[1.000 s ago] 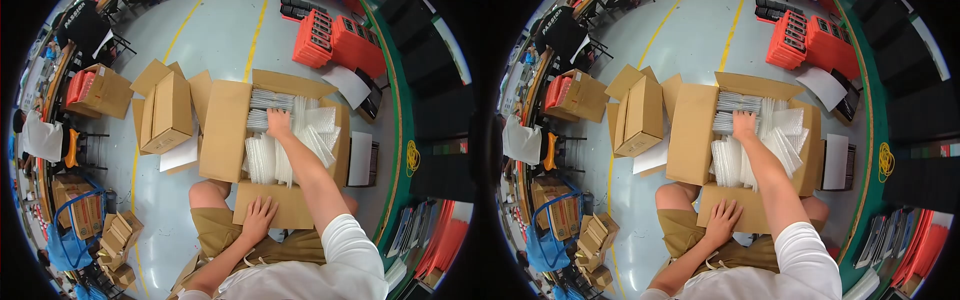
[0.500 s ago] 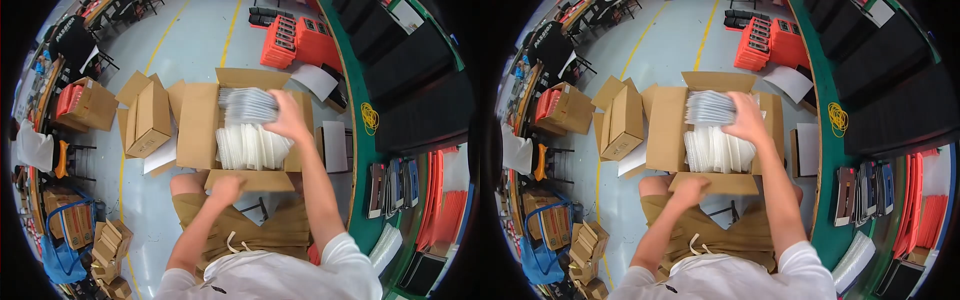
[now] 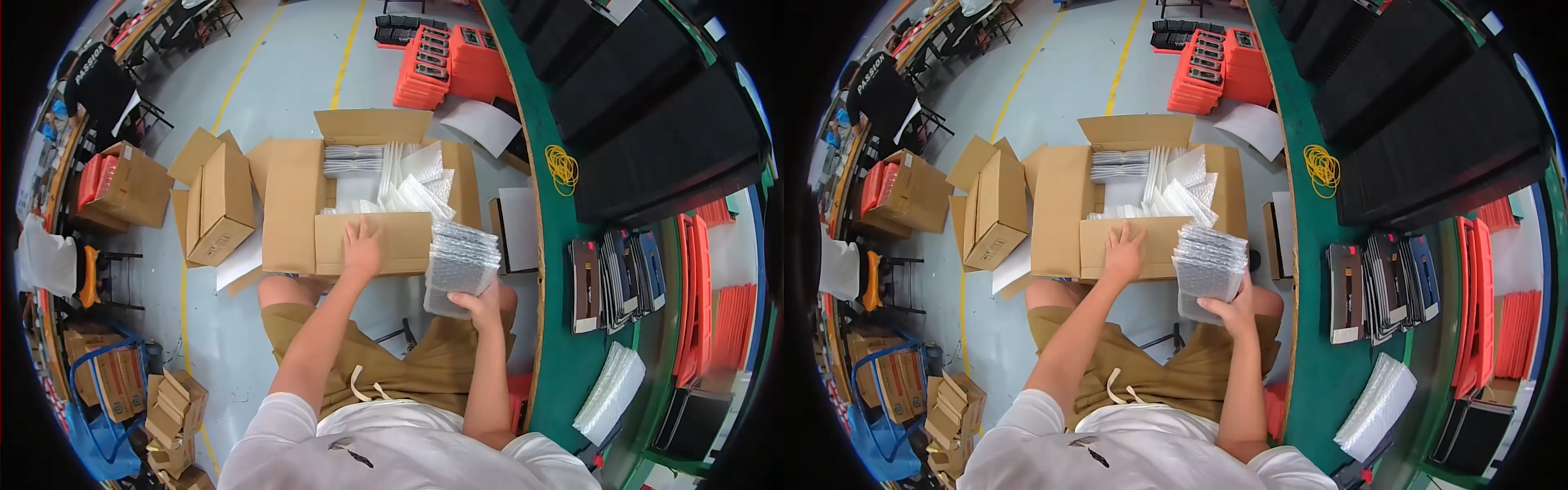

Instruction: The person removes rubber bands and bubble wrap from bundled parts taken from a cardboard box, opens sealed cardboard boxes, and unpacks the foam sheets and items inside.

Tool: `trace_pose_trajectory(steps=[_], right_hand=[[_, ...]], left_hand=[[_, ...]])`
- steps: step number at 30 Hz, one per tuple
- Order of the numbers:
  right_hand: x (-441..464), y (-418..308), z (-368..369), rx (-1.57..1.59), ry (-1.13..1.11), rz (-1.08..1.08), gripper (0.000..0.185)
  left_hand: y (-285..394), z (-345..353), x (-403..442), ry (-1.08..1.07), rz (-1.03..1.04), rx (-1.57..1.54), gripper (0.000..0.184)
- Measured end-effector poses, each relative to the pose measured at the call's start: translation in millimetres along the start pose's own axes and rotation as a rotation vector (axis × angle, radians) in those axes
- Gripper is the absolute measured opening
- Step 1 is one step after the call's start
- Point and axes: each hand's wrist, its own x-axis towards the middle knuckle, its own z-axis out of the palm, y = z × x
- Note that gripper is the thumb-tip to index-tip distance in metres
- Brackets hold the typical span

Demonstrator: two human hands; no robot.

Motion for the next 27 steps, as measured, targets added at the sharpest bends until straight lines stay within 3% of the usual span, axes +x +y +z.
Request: trace_pose_trajectory(steps=[2, 3, 6, 8, 10, 11, 14, 19, 25, 27], right_hand=[[1, 11, 4, 0.039, -0.026, 0.074, 0.079], [1, 16, 10, 0.076, -0.051, 0.149, 0.076], [2, 9, 47, 0.097, -0.195, 0.291, 0.068], [3, 11, 79, 0.07, -0.332, 0.362, 0.064], [-7, 23, 107, -0.424, -0.496, 0.125, 0.064], [-17, 26, 116, -0.419, -0.523, 0.137, 0.064], [-46, 28, 140, -0.659, -0.453, -0.207, 0.06], [-63, 33, 132, -0.493, -0.511, -0.043, 0.05], [-64, 25, 131, -0.837, -0.509, -0.391, 0.02], [-61, 22, 132, -0.914, -0.493, -0.491, 0.019]], left_hand=[[-4, -29, -9, -0.019, 0.101, -0.578, 0.06], [4, -49, -23, -0.022, 0.098, -0.571, 0.06], [38, -117, -84, -0.257, -0.311, -1.794, 0.058], [20, -100, -104, -0.239, -0.371, -1.816, 0.06], [5, -82, -129, -0.248, -0.453, -1.88, 0.065], [-3, -79, -144, -0.221, -0.474, -1.881, 0.065], [-27, -84, -185, -0.159, -0.552, -2.301, 0.064], [-41, -88, -211, 0.005, -0.636, -2.238, 0.062], [-54, -69, -215, -0.057, -0.502, -2.307, 0.063], [-54, -70, -210, -0.058, -0.456, -2.318, 0.063]])
